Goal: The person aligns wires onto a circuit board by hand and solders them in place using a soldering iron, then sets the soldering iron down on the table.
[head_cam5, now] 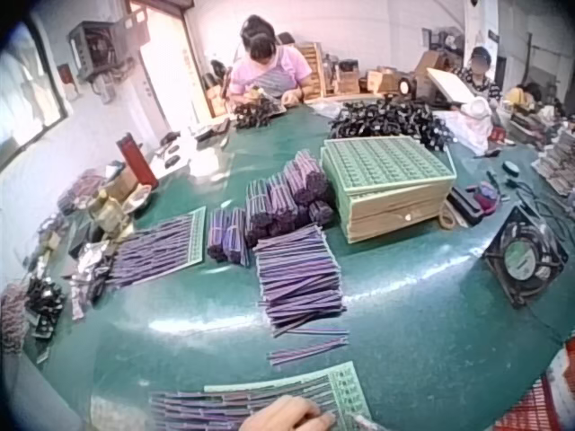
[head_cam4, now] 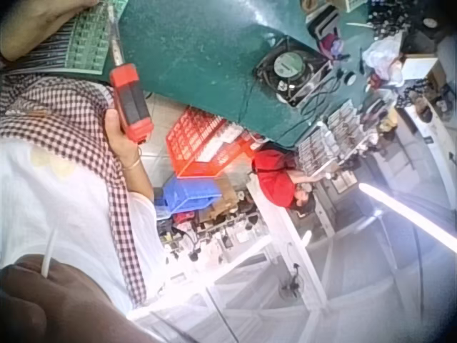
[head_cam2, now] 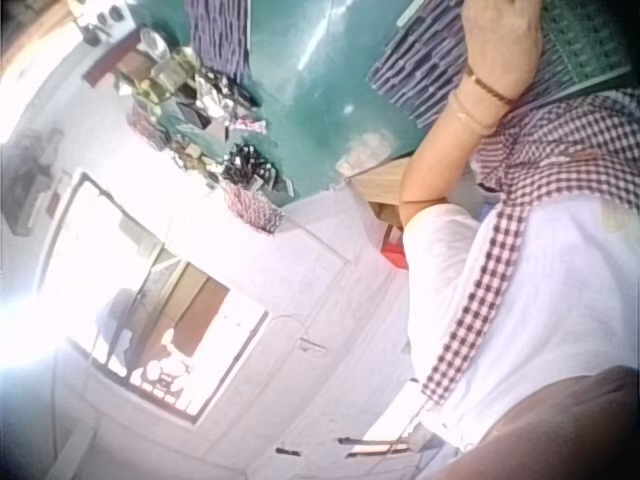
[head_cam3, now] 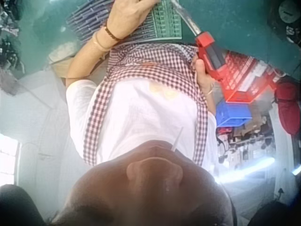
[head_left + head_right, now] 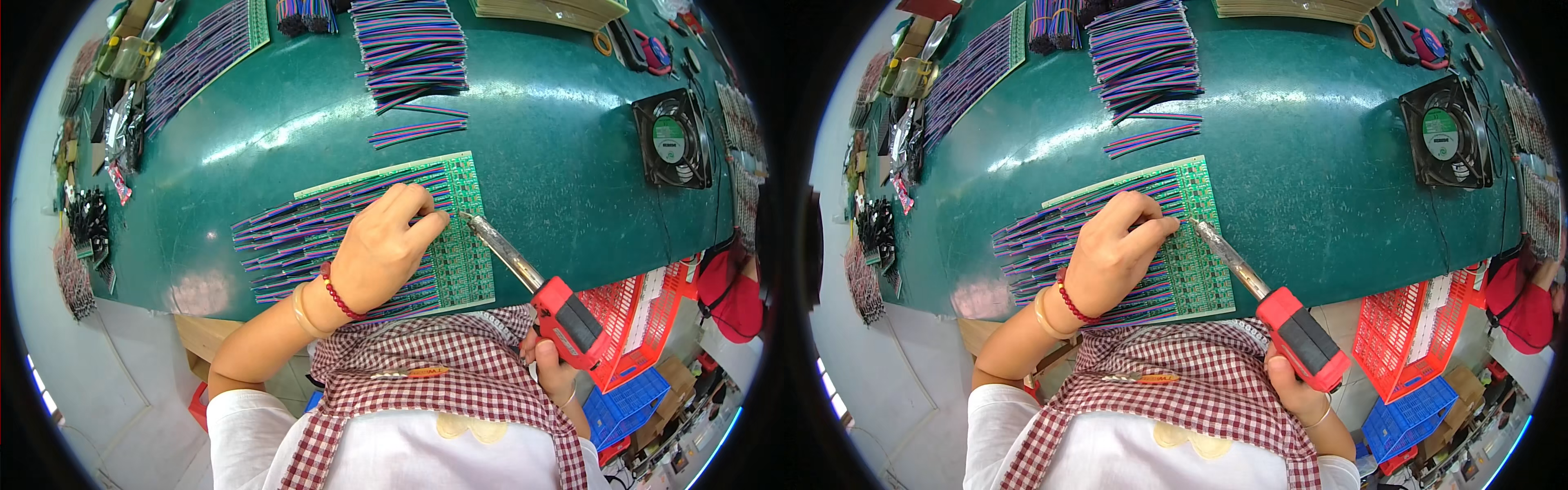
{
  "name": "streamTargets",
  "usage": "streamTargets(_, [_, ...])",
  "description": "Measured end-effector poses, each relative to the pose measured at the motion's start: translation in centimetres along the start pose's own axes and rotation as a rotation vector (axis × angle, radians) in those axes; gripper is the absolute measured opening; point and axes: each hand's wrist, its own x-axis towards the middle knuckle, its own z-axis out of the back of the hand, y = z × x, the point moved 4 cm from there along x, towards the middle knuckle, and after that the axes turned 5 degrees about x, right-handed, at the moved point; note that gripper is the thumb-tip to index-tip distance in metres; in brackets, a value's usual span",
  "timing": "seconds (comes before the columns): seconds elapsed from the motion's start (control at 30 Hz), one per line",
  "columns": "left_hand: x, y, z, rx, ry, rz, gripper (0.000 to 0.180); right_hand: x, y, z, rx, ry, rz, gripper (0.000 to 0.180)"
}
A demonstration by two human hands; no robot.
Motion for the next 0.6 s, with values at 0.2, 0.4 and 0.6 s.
streamTargets(0.2, [0.1,0.2,-0.1,-0.009,0.002,-0.008,0.025,0.0,-0.3,0.0,-0.124,0.067,-0.027,0.038])
streamTargets(0.4, [0.0,0.2,-0.1,0.008,0.005,-0.006,0.025,-0.1,-0.3,0.0,0.001,0.022,-0.026,0.038])
streamTargets(0.6, [0.1,0.1,-0.3,0.001,-0.016,-0.030,0.023,-0.5,-1.2,0.3,-0.147,0.092,-0.022,0.040])
